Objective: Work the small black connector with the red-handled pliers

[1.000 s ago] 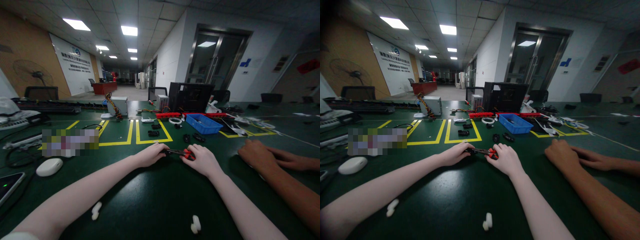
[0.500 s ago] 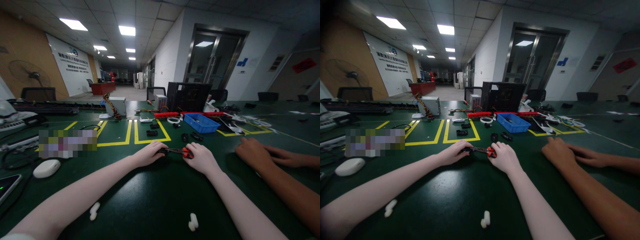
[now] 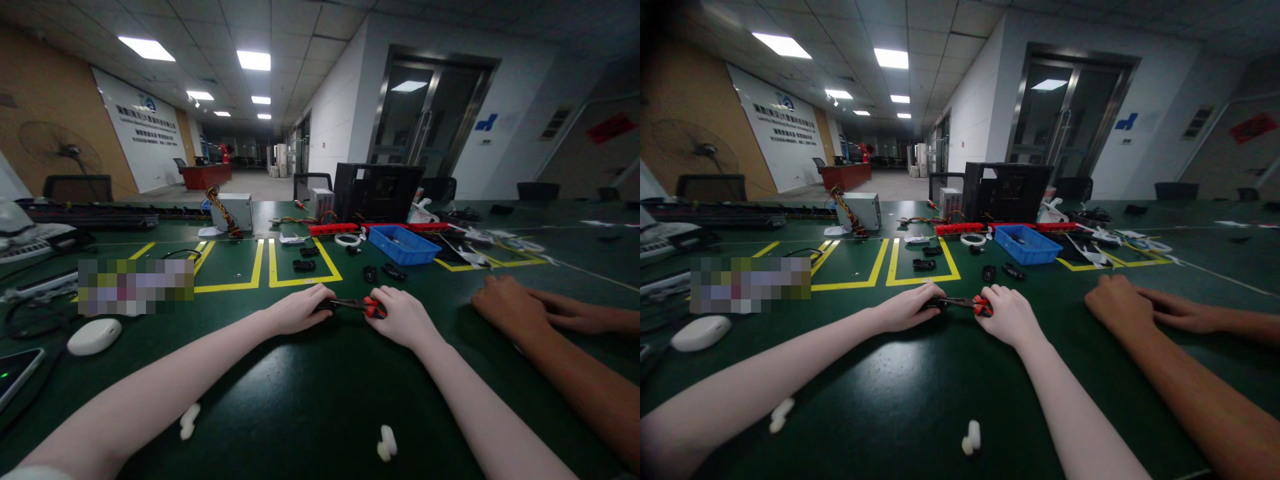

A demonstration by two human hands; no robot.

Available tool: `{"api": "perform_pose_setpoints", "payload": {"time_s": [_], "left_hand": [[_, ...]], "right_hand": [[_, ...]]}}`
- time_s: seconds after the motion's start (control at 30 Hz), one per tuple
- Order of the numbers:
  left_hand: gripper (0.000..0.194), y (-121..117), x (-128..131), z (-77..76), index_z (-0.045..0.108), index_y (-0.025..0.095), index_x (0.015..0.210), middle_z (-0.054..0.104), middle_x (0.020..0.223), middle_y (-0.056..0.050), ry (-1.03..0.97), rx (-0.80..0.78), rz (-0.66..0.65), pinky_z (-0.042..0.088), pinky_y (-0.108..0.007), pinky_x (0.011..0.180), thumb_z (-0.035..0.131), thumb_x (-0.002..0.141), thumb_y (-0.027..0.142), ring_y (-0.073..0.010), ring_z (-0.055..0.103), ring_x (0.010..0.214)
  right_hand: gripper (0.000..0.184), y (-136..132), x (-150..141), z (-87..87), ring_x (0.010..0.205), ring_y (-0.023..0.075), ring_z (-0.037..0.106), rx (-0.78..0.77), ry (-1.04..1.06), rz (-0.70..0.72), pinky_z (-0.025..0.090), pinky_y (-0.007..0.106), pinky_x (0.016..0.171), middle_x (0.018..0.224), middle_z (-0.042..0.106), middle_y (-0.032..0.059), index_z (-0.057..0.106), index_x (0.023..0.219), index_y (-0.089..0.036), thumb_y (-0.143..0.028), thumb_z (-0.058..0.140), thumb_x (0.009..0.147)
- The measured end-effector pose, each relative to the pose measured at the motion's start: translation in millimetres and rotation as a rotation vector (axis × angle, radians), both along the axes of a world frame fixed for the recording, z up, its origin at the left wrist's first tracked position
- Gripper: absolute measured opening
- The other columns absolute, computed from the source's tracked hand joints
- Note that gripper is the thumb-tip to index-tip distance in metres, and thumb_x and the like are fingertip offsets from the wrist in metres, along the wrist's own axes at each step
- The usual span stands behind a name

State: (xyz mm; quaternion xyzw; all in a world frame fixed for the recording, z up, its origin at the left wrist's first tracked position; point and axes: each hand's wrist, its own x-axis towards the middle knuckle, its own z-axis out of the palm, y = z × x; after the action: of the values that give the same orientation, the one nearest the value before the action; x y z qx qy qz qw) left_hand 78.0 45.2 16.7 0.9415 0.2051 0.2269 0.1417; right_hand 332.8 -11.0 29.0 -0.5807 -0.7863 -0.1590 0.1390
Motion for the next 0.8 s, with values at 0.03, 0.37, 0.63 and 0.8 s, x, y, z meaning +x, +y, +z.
{"api": "perform_pose_setpoints", "payload": {"time_s": [0.03,0.37,0.63,0.8], "left_hand": [[0.027,0.0,0.0,0.2,0.044,0.019,0.119,0.055,0.113,-0.009,0.006,0.003,-0.002,0.049,-0.033,0.084,0.051,0.093,0.025,-0.0202,0.058,0.097],[0.027,1.3,-0.1,-0.8,0.046,0.019,0.116,0.054,0.112,-0.008,-0.034,0.016,-0.012,0.048,-0.033,0.087,0.055,0.092,0.027,-0.0203,0.057,0.100],[0.025,0.4,1.3,-1.2,0.047,0.019,0.115,0.057,0.111,-0.008,-0.010,0.016,0.026,0.049,-0.033,0.088,0.054,0.093,0.027,-0.0207,0.058,0.102],[0.026,-2.3,1.6,-0.3,0.045,0.020,0.117,0.060,0.111,-0.007,0.034,0.012,0.071,0.050,-0.033,0.084,0.052,0.094,0.030,-0.0216,0.061,0.099]], "right_hand": [[0.019,-0.2,-0.5,0.3,0.080,0.0202,0.058,-0.006,0.002,-0.003,0.040,0.031,0.071,0.088,0.064,0.0050,0.057,0.087,-0.021,-0.035,0.059,0.074],[0.015,-2.7,-4.3,2.9,0.075,0.0167,0.057,-0.131,0.074,-0.031,0.038,0.027,0.063,0.085,0.061,0.0017,0.058,0.084,-0.023,-0.037,0.057,0.077],[0.017,-1.8,-3.6,3.7,0.075,0.0173,0.058,-0.145,0.070,-0.033,0.038,0.028,0.064,0.086,0.062,0.0018,0.057,0.086,-0.023,-0.037,0.058,0.077],[0.017,-1.3,-5.7,5.2,0.078,0.0186,0.058,-0.099,0.010,-0.038,0.039,0.029,0.068,0.089,0.063,0.0048,0.058,0.087,-0.022,-0.034,0.058,0.076]]}}
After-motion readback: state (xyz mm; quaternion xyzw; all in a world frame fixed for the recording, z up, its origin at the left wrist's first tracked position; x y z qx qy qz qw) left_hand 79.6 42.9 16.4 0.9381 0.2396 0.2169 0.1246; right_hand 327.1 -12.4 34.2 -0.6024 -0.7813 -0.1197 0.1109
